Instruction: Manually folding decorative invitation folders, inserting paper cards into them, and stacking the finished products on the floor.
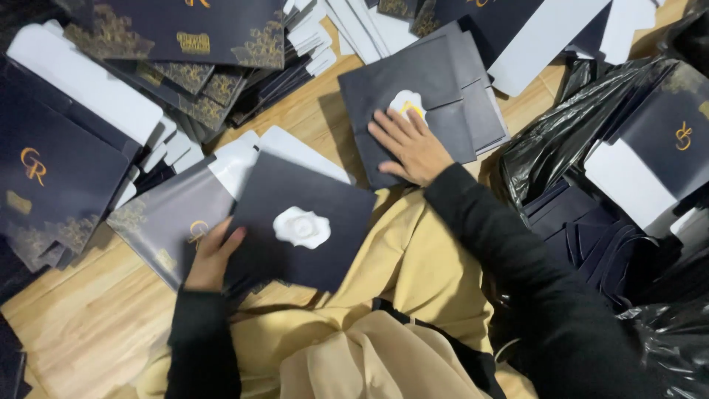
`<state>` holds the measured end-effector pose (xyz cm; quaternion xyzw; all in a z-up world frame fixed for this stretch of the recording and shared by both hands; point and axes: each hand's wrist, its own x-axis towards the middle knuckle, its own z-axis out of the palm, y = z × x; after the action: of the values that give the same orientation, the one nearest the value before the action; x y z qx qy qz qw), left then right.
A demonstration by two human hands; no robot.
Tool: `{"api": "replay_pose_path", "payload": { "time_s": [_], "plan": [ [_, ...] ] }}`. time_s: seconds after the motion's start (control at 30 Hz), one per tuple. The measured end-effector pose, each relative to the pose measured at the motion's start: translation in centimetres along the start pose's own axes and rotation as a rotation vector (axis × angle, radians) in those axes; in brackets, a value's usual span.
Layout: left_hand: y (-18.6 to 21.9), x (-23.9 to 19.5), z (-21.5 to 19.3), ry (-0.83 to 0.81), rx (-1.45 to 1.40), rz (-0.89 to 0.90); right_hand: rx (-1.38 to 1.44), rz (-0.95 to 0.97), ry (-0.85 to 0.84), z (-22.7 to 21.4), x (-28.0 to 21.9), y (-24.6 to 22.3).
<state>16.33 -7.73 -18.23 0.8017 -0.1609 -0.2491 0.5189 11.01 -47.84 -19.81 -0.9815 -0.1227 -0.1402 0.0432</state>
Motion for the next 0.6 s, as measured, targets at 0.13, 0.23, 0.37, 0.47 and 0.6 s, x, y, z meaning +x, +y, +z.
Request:
{"api": "replay_pose_path", "payload": {
  "time_s": [0.13, 0.23, 0.37, 0.47, 0.6],
  "plan": [
    [1.8, -4.0, 0.4, 0.327, -0.395, -0.260, -0.042, -0.224, -0.086, -2.2, -1.3, 1.3],
    [0.5, -4.8, 0.8, 0.494, -0.650, -0.344, -0.074, -0.308, -0.068, -2.0, -2.3, 2.8],
    [-6.6, -4.4, 1.7, 0.505, -0.757, -0.280, 0.003, -0.031, 0.094, -1.7, -5.4, 4.0],
    [-5.3, -2.5, 4.0, 0.471, -0.780, -0.269, 0.154, 0.477, 0.314, -1.5, -7.8, 3.0],
    [-2.2, 2.7, 8.7, 0.429, -0.804, -0.273, 0.229, 0.963, 0.465, 2.7, -12.3, 2.6]
  ]
}}
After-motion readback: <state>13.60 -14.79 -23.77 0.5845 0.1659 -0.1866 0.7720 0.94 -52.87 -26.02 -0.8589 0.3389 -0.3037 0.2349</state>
